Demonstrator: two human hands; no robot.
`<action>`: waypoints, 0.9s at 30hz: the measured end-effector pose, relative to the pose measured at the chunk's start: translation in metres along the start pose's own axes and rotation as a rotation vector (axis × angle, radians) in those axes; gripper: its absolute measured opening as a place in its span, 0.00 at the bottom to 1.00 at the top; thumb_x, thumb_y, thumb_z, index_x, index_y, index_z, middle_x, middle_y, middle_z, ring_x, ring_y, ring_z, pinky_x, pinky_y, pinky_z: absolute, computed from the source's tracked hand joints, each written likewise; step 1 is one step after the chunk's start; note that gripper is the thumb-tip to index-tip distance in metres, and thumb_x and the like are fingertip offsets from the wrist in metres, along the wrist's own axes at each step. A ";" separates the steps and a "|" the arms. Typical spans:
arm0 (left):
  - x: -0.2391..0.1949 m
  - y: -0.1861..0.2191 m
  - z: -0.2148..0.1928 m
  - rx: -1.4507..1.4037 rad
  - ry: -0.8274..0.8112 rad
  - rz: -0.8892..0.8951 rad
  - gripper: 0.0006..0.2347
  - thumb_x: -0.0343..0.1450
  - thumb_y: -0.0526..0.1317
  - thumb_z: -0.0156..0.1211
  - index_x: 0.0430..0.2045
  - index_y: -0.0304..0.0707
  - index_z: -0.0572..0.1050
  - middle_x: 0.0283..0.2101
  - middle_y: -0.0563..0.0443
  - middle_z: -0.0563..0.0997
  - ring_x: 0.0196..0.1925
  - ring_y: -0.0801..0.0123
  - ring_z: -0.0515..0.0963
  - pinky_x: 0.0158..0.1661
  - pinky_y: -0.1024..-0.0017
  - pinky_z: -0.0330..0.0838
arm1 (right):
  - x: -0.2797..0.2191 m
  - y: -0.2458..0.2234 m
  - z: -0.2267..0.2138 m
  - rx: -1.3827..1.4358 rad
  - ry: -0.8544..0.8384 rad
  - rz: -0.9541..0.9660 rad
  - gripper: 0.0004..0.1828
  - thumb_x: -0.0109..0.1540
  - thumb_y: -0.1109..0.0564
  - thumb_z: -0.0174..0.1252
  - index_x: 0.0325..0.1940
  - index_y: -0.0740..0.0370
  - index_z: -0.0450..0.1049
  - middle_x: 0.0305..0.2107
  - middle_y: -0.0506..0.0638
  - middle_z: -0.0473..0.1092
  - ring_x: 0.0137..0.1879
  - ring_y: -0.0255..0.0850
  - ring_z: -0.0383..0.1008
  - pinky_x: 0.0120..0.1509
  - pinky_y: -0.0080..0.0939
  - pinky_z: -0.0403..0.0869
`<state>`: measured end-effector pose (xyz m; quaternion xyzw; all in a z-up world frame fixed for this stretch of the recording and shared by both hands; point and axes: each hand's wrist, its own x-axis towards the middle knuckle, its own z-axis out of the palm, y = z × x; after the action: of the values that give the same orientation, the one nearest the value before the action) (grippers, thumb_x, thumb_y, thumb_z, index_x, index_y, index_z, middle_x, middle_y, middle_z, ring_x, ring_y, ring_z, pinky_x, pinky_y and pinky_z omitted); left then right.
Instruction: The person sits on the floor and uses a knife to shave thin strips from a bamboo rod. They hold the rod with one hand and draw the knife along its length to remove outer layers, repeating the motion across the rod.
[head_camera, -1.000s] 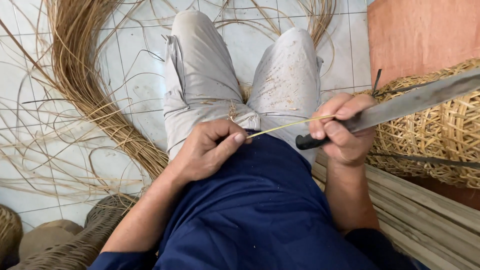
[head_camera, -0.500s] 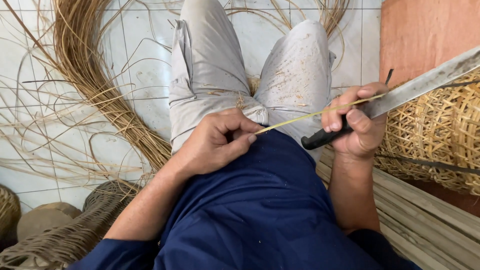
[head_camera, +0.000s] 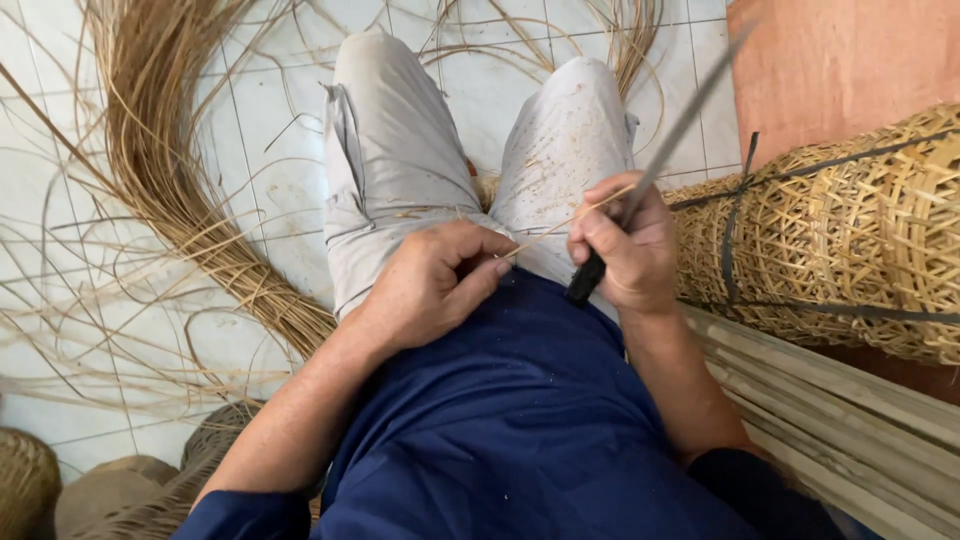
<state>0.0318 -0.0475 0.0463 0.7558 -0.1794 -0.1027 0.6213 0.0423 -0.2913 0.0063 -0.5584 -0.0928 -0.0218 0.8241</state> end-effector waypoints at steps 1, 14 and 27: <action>0.001 -0.005 0.001 0.006 -0.006 0.005 0.08 0.71 0.37 0.64 0.43 0.39 0.84 0.27 0.45 0.81 0.29 0.60 0.84 0.31 0.68 0.78 | 0.001 0.002 0.001 0.002 0.004 -0.009 0.11 0.64 0.68 0.58 0.50 0.69 0.69 0.21 0.59 0.72 0.22 0.36 0.73 0.27 0.33 0.75; 0.004 0.022 -0.005 -0.199 -0.011 0.051 0.05 0.75 0.35 0.58 0.38 0.38 0.81 0.37 0.52 0.79 0.40 0.72 0.78 0.40 0.75 0.73 | 0.002 -0.017 0.026 -0.181 -0.515 0.251 0.24 0.66 0.63 0.60 0.66 0.66 0.69 0.56 0.56 0.70 0.62 0.43 0.69 0.69 0.42 0.66; -0.046 -0.023 -0.014 -0.005 0.143 -0.129 0.04 0.71 0.36 0.65 0.32 0.35 0.85 0.17 0.50 0.75 0.22 0.73 0.73 0.23 0.74 0.69 | 0.035 -0.008 -0.051 0.221 -0.185 0.250 0.31 0.66 0.64 0.57 0.75 0.58 0.63 0.24 0.53 0.72 0.27 0.41 0.74 0.31 0.39 0.79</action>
<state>-0.0013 -0.0128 0.0234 0.7697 -0.0855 -0.0887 0.6265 0.0823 -0.3389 0.0014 -0.4715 -0.0997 0.1426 0.8645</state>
